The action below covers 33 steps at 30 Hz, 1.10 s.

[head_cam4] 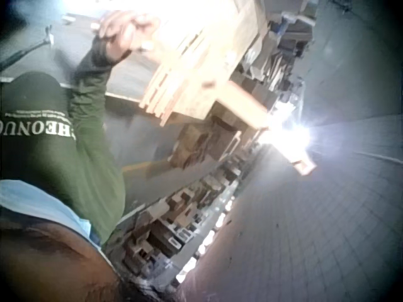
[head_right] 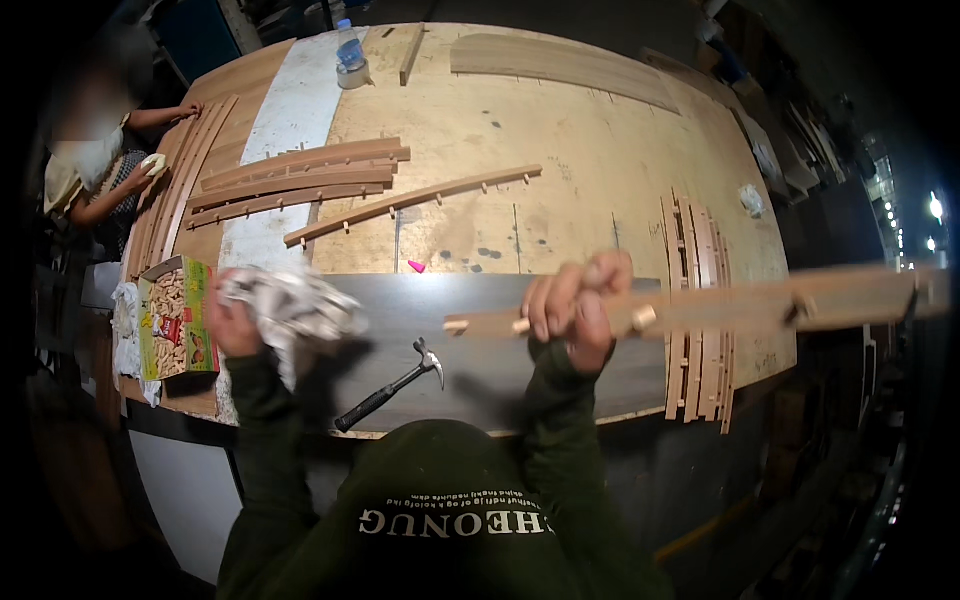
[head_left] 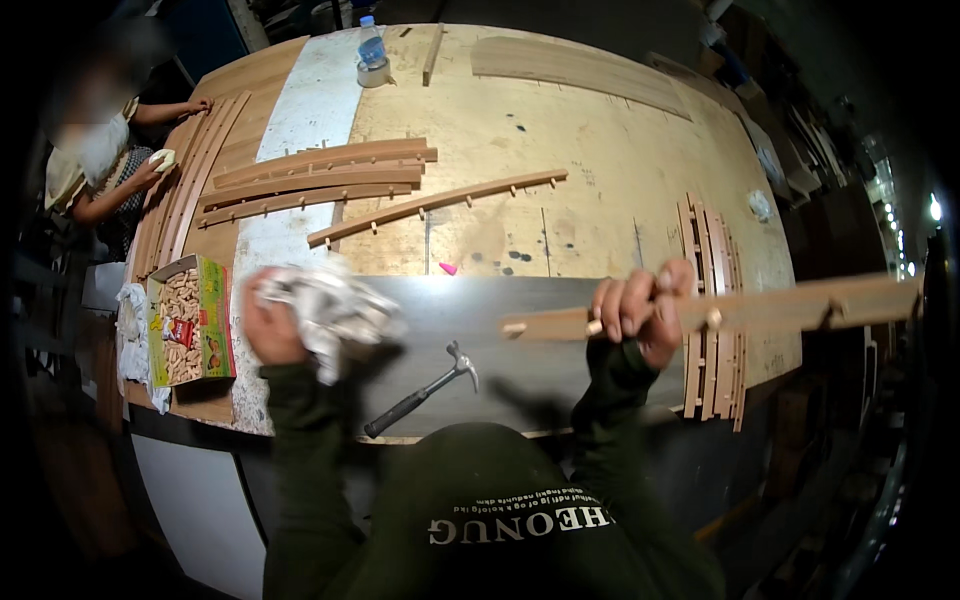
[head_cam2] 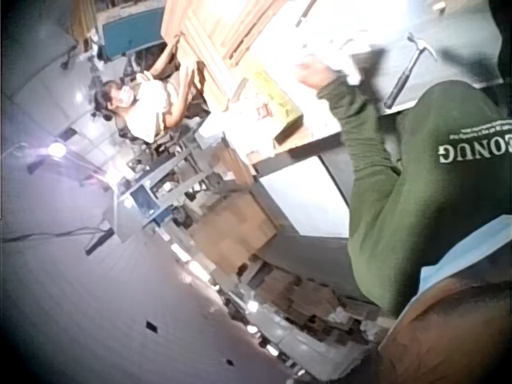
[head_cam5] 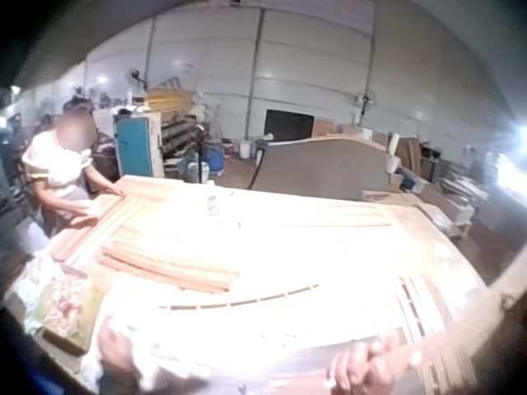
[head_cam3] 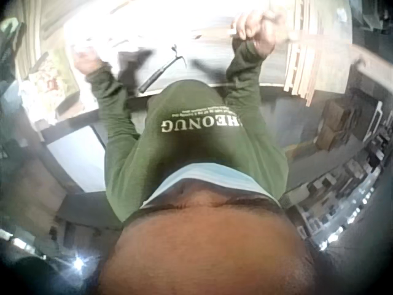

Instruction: The person hammers wooden pegs into a long wooden slat, wipes the wooden slat with a white cloth, and repeats these actions for another slat.

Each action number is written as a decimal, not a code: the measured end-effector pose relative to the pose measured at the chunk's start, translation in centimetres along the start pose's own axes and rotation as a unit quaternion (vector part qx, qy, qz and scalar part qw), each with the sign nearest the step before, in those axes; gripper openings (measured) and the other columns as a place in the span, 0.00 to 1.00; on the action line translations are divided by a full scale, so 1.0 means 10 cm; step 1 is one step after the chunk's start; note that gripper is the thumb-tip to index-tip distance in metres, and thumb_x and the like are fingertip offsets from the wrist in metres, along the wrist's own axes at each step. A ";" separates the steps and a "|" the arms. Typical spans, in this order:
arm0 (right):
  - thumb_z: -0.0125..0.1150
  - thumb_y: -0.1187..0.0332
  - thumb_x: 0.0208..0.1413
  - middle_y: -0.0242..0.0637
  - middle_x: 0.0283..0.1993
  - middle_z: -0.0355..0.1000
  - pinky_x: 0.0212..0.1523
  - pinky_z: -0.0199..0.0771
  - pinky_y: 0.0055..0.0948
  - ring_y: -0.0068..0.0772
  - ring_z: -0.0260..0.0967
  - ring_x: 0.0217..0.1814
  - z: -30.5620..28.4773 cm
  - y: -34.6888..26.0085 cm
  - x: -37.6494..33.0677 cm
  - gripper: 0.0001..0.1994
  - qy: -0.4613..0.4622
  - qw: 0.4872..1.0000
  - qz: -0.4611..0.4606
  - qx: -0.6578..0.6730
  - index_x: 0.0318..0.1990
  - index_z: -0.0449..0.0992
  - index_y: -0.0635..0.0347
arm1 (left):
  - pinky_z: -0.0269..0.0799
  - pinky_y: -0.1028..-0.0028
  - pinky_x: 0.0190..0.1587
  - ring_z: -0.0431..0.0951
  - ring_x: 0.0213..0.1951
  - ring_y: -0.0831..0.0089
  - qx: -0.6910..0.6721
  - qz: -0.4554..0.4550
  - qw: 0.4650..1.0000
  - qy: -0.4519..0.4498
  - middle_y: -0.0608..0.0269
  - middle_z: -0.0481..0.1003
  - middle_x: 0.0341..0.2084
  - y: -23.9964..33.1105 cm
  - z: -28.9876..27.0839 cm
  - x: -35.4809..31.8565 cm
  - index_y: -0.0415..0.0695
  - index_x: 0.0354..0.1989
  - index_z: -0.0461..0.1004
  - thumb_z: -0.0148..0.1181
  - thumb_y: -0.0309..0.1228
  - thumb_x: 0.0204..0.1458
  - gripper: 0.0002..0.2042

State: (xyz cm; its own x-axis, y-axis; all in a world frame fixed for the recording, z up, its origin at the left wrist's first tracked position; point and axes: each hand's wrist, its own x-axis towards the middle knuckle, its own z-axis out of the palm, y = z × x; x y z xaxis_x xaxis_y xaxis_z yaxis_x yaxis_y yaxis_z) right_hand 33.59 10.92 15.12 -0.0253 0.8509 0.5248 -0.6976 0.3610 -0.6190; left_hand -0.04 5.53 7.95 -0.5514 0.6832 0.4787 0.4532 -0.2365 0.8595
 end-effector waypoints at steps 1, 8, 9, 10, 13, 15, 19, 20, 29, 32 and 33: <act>0.47 0.68 0.52 0.32 0.17 0.57 0.22 0.63 0.24 0.23 0.54 0.13 -0.16 0.05 0.03 0.11 -0.008 0.999 0.034 -0.027 0.39 0.54 0.56 | 0.67 0.73 0.39 0.73 0.35 0.67 0.130 0.018 0.991 0.030 0.55 0.72 0.32 -0.08 -0.24 0.19 0.39 0.40 0.68 0.44 0.27 0.50 0.11; 0.54 0.75 0.49 0.33 0.24 0.60 0.17 0.63 0.21 0.23 0.59 0.18 -0.64 0.44 0.03 0.14 0.144 0.971 0.108 -0.157 0.41 0.58 0.60 | 0.62 0.59 0.48 0.66 0.47 0.49 0.554 0.127 0.810 -0.145 0.46 0.64 0.49 -0.68 -0.41 0.13 0.47 0.53 0.63 0.54 0.21 0.35 0.29; 0.55 0.71 0.52 0.32 0.22 0.59 0.16 0.61 0.22 0.21 0.55 0.16 -0.58 0.57 -0.02 0.14 0.178 0.974 0.103 -0.092 0.41 0.57 0.58 | 0.64 0.60 0.46 0.68 0.43 0.49 0.421 0.127 0.872 -0.215 0.44 0.68 0.44 -0.63 -0.24 -0.18 0.45 0.49 0.66 0.52 0.21 0.36 0.25; 0.55 0.68 0.53 0.31 0.22 0.58 0.15 0.59 0.22 0.20 0.54 0.16 -0.54 0.59 -0.05 0.13 0.232 0.963 0.102 -0.095 0.41 0.58 0.58 | 0.65 0.60 0.42 0.69 0.39 0.49 0.352 -0.017 0.885 -0.303 0.44 0.70 0.37 -0.43 0.08 -0.55 0.43 0.44 0.69 0.51 0.21 0.38 0.19; 0.53 0.67 0.54 0.29 0.20 0.57 0.14 0.57 0.23 0.19 0.52 0.15 -0.64 0.61 -0.08 0.10 0.348 0.928 0.113 -0.069 0.39 0.60 0.56 | 0.65 0.60 0.38 0.69 0.36 0.52 0.235 -0.056 0.837 -0.490 0.51 0.67 0.32 -0.19 0.49 -1.45 0.42 0.42 0.68 0.60 0.31 0.40 0.19; 0.53 0.68 0.52 0.28 0.18 0.56 0.14 0.57 0.23 0.19 0.52 0.13 -0.86 0.61 -0.14 0.08 0.359 0.910 0.182 -0.104 0.38 0.62 0.56 | 0.64 0.60 0.37 0.68 0.35 0.52 0.236 -0.034 0.858 -0.455 0.52 0.67 0.30 -0.35 0.50 -1.77 0.41 0.39 0.67 0.62 0.31 0.39 0.17; 0.49 0.74 0.46 0.33 0.20 0.62 0.19 0.64 0.27 0.25 0.59 0.16 -1.56 0.55 -0.37 0.09 0.136 0.806 0.409 -0.405 0.37 0.67 0.56 | 0.62 0.63 0.32 0.67 0.28 0.56 0.191 -0.101 0.898 -0.382 0.52 0.66 0.25 -0.50 0.39 -1.86 0.41 0.31 0.66 0.56 0.28 0.44 0.08; 0.50 0.73 0.45 0.35 0.22 0.65 0.24 0.66 0.30 0.29 0.63 0.21 -1.69 0.68 -0.49 0.09 -0.013 0.794 0.292 -0.533 0.36 0.68 0.57 | 0.62 0.64 0.31 0.66 0.26 0.58 0.182 -0.129 0.903 -0.367 0.54 0.65 0.22 -0.52 0.30 -1.82 0.41 0.31 0.66 0.55 0.27 0.46 0.06; 0.53 0.68 0.42 0.42 0.37 0.68 0.42 0.66 0.38 0.45 0.65 0.42 -1.11 0.88 -0.77 0.11 -0.370 0.642 0.296 -0.603 0.36 0.72 0.55 | 0.50 0.83 0.14 0.55 0.13 0.85 -0.068 -0.324 0.904 -0.270 0.73 0.58 0.13 -0.44 -0.06 -1.47 0.43 0.28 0.63 0.51 0.30 0.53 0.06; 0.56 0.65 0.41 0.41 0.38 0.68 0.44 0.66 0.37 0.43 0.65 0.44 -1.15 0.96 -0.77 0.15 -0.322 0.637 0.312 -0.626 0.41 0.71 0.53 | 0.50 0.84 0.12 0.55 0.11 0.87 -0.093 -0.308 0.896 -0.305 0.74 0.59 0.14 -0.24 0.19 -1.43 0.43 0.29 0.63 0.50 0.31 0.54 0.07; 0.56 0.65 0.41 0.41 0.38 0.68 0.44 0.66 0.37 0.42 0.65 0.44 -1.16 0.91 -0.71 0.17 -0.306 0.629 0.321 -0.638 0.42 0.71 0.53 | 0.50 0.84 0.12 0.55 0.11 0.87 -0.086 -0.328 0.886 -0.317 0.74 0.59 0.14 -0.13 0.29 -1.42 0.43 0.29 0.63 0.50 0.32 0.54 0.07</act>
State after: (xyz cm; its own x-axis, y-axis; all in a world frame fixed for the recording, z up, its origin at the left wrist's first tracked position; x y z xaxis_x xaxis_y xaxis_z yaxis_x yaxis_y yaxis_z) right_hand 35.68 12.57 -1.05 -0.5514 0.8130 -0.1869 0.7307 0.3626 -0.5784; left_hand 9.18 -1.85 -0.49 -0.1279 0.9505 -0.2830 0.0380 0.2899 0.9563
